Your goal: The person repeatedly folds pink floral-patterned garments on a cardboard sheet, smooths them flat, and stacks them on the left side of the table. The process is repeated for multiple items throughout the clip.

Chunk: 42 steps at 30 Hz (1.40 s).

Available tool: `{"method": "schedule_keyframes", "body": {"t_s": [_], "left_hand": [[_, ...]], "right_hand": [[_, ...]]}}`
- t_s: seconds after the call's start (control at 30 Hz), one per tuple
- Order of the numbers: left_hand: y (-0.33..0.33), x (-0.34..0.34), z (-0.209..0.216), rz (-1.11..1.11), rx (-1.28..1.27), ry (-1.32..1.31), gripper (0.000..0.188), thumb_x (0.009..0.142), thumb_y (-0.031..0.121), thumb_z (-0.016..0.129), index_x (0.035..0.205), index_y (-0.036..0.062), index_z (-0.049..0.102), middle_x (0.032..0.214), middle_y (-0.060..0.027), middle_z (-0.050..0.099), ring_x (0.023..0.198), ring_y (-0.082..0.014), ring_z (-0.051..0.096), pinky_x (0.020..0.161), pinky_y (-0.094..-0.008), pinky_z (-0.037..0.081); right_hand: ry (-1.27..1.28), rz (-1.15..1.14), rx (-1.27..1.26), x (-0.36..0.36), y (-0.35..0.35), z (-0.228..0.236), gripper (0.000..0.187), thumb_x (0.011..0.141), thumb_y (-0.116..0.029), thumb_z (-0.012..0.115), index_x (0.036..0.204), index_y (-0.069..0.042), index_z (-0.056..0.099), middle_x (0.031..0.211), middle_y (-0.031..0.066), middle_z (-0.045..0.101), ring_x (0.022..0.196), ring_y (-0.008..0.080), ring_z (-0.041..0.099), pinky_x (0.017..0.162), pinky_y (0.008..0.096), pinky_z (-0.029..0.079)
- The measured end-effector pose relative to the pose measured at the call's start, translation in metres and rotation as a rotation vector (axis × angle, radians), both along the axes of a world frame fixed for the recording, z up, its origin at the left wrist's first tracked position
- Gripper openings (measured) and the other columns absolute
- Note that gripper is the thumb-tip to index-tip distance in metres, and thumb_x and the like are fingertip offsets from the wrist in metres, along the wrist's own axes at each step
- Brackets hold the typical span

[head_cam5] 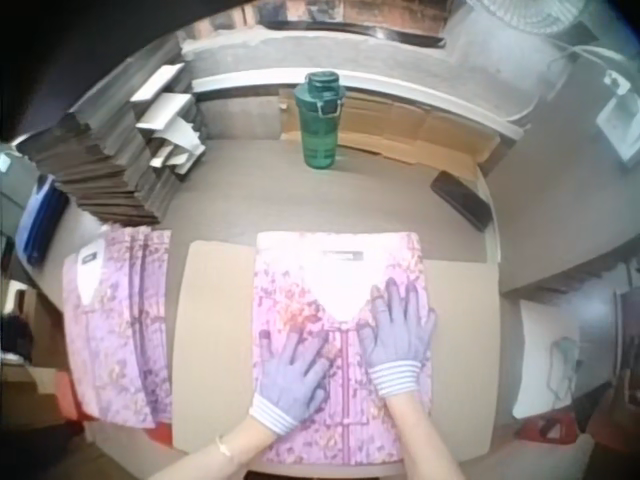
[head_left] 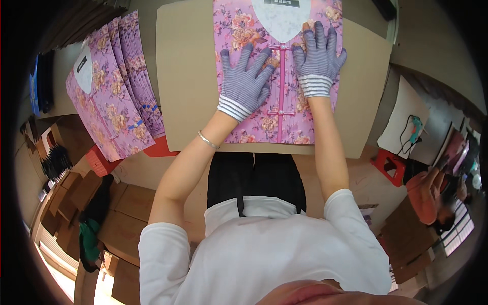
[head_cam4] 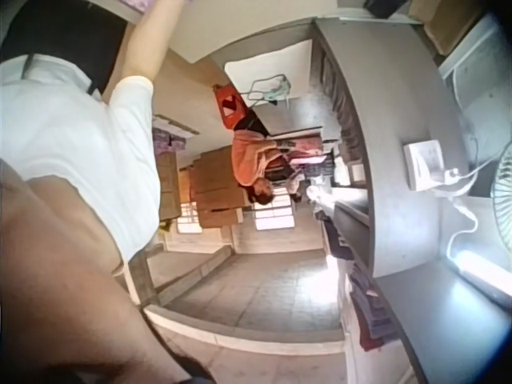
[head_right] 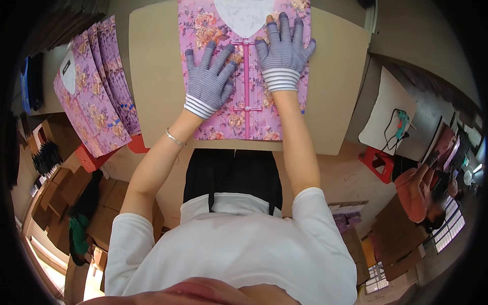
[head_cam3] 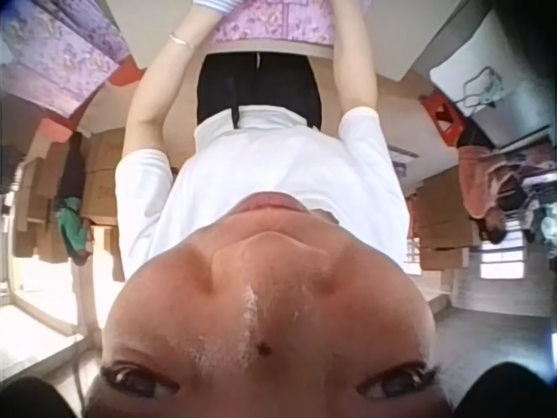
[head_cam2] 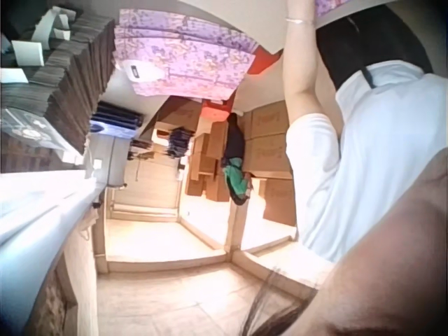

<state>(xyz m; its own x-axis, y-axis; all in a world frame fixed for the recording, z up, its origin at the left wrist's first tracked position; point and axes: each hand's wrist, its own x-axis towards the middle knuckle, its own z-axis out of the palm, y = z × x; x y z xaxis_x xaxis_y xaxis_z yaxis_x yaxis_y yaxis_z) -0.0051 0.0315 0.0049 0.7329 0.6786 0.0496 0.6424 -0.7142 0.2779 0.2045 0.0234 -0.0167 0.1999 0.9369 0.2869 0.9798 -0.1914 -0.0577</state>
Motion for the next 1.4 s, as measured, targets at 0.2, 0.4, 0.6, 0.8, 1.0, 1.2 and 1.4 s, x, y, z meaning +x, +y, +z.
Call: {"method": "schedule_keyframes", "body": {"t_s": [0.2, 0.4, 0.6, 0.8, 1.0, 1.2, 1.4], "left_hand": [[-0.001, -0.001, 0.002, 0.004, 0.003, -0.004, 0.053, 0.077, 0.024, 0.063, 0.129, 0.0168, 0.06, 0.149, -0.009, 0.043, 0.14, -0.0421, 0.032, 0.104, -0.0778, 0.015], [-0.002, -0.001, 0.003, 0.016, 0.005, -0.009, 0.05, 0.077, 0.024, 0.062, 0.125, 0.0132, 0.062, 0.147, -0.0099, 0.044, 0.14, -0.0421, 0.032, 0.105, -0.0775, 0.015], [-0.003, 0.004, 0.0, -0.025, -0.001, -0.043, 0.051, 0.079, 0.023, 0.059, 0.13, 0.0153, 0.06, 0.151, -0.0057, 0.042, 0.141, -0.0406, 0.032, 0.106, -0.0768, 0.013], [0.002, 0.0, -0.002, -0.122, 0.002, -0.084, 0.053, 0.083, 0.02, 0.057, 0.136, 0.0196, 0.056, 0.149, 0.0019, 0.046, 0.141, -0.0337, 0.036, 0.109, -0.0742, 0.011], [-0.001, 0.002, -0.002, -0.109, -0.003, -0.076, 0.055, 0.08, 0.023, 0.063, 0.135, 0.0227, 0.058, 0.148, 0.0046, 0.047, 0.138, -0.0317, 0.039, 0.107, -0.0756, 0.015], [-0.003, -0.002, 0.0, -0.114, -0.039, -0.046, 0.057, 0.078, 0.022, 0.063, 0.135, 0.0223, 0.057, 0.149, 0.0048, 0.045, 0.139, -0.0334, 0.038, 0.104, -0.0777, 0.018], [-0.002, 0.003, 0.007, -0.112, -0.019, -0.035, 0.054, 0.08, 0.018, 0.058, 0.134, 0.0222, 0.058, 0.149, 0.0036, 0.047, 0.14, -0.0338, 0.038, 0.108, -0.0732, 0.014]], "right_hand": [[-0.01, -0.015, 0.016, -0.004, 0.003, 0.0, 0.053, 0.083, -0.044, 0.064, 0.131, -0.021, 0.059, 0.141, 0.006, 0.053, 0.137, 0.0323, 0.038, 0.097, 0.0684, 0.026], [0.004, -0.02, 0.04, -0.007, 0.005, -0.002, 0.05, 0.083, -0.044, 0.064, 0.127, -0.022, 0.06, 0.141, 0.0054, 0.053, 0.135, 0.032, 0.04, 0.095, 0.0688, 0.027], [-0.012, -0.057, 0.045, -0.006, 0.005, -0.002, 0.049, 0.083, -0.044, 0.063, 0.126, -0.021, 0.06, 0.142, 0.005, 0.052, 0.135, 0.0311, 0.04, 0.095, 0.0711, 0.026], [-0.052, 0.032, 0.148, -0.013, 0.003, 0.039, 0.04, 0.084, -0.033, 0.063, 0.117, -0.01, 0.062, 0.12, 0.0149, 0.063, 0.116, 0.0305, 0.056, 0.1, 0.0523, 0.04], [0.115, 0.532, -0.32, 0.016, -0.087, 0.034, 0.054, 0.085, -0.04, 0.059, 0.132, -0.013, 0.054, 0.145, 0.0089, 0.046, 0.137, 0.0262, 0.039, 0.107, 0.0626, 0.029], [0.376, 0.454, -0.454, 0.074, 0.044, -0.005, 0.042, 0.088, -0.033, 0.059, 0.126, -0.015, 0.058, 0.135, 0.011, 0.056, 0.128, 0.0282, 0.052, 0.106, 0.0596, 0.035], [-0.107, 0.655, 0.257, 0.099, 0.152, 0.006, 0.054, 0.089, -0.039, 0.053, 0.132, -0.007, 0.053, 0.136, 0.013, 0.056, 0.131, 0.0284, 0.048, 0.111, 0.0565, 0.028]]}}
